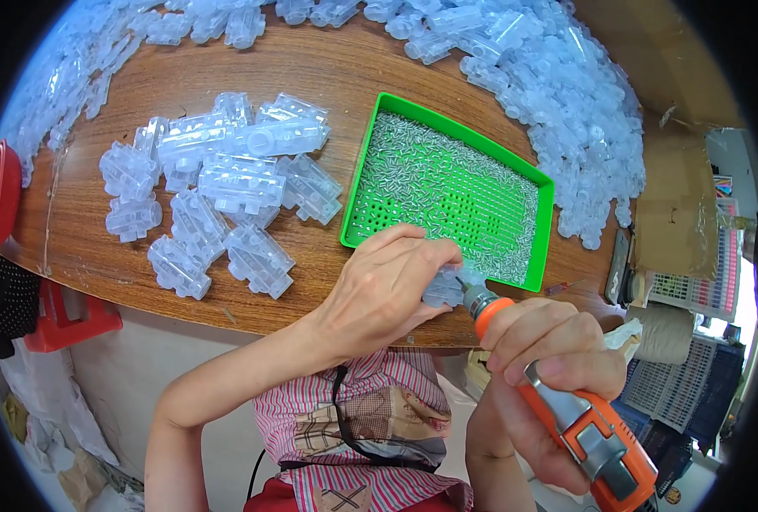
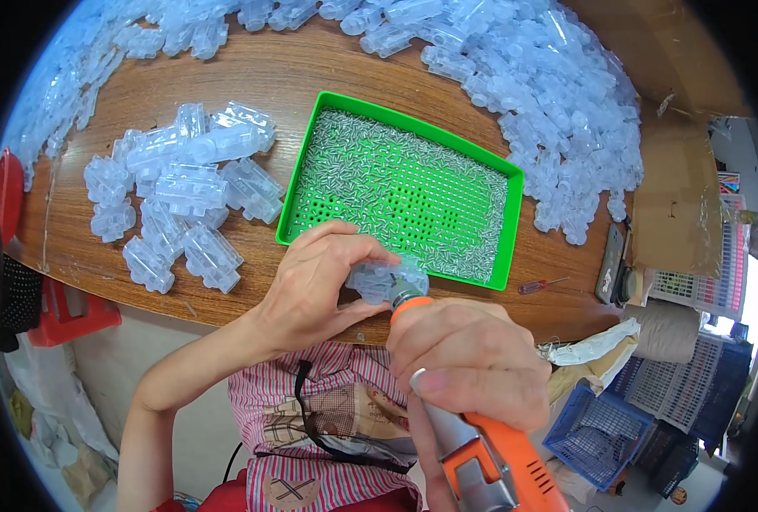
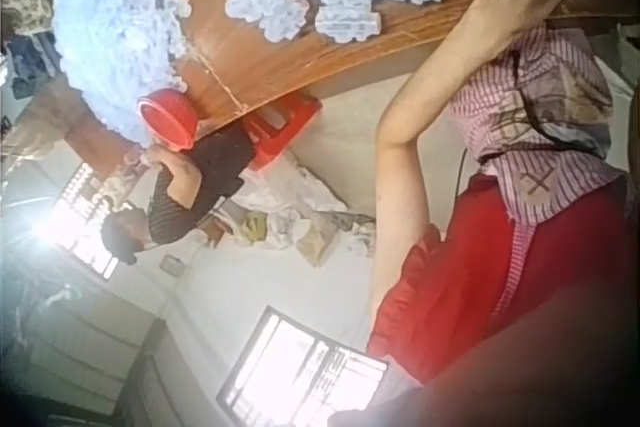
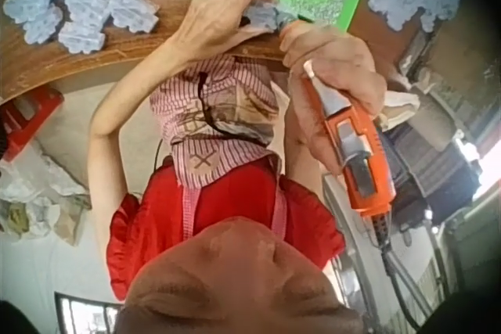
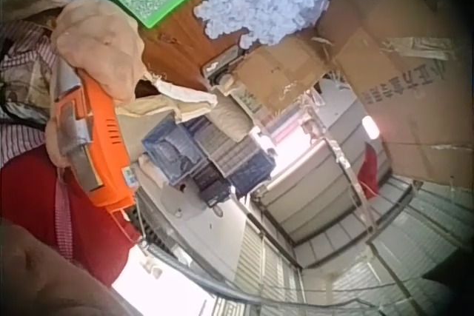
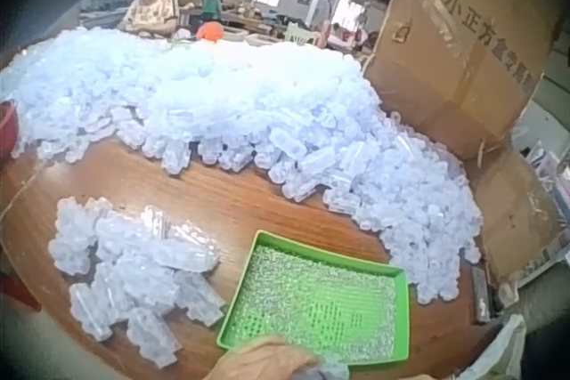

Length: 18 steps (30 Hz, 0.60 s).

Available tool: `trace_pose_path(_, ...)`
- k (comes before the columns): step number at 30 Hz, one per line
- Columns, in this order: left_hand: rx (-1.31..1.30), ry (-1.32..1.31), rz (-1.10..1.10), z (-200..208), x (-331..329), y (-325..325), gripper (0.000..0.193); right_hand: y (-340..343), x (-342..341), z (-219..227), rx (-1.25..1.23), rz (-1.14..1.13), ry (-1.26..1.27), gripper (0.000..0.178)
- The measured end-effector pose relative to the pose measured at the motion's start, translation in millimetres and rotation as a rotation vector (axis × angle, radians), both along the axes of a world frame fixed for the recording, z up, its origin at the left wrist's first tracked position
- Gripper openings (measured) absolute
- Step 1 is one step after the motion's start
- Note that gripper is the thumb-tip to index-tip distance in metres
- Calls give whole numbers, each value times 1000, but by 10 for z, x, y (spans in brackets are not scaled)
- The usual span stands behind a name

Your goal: The person assembles plastic casings by taking plastic pieces from a pile, picking up screws from a tray using an electric screwdriver, fastening the parts together with the screws, and placing the assembled casings on the table.

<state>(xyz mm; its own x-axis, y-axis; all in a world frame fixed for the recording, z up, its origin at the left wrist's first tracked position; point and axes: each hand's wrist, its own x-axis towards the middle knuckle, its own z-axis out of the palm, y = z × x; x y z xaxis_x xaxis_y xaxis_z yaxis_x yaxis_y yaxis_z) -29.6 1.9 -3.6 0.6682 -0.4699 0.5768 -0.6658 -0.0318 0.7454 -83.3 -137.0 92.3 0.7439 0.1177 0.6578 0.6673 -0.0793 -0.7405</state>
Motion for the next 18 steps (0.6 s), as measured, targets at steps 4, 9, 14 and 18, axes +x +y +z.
trace_pose_path(4,-6,-3,16,-18,0,-12,56,34,33,-48,10,78,-51,75)
trace_pose_path(9,-22,-35,14,-14,16,-1,56,136,21,4,-48,-46,-28,75)
trace_pose_path(14,22,6,-6,49,-10,24,53,62,44,179,339,-23,212,53)
trace_pose_path(18,71,-29,-29,64,-26,44,41,-249,132,468,490,100,280,71)
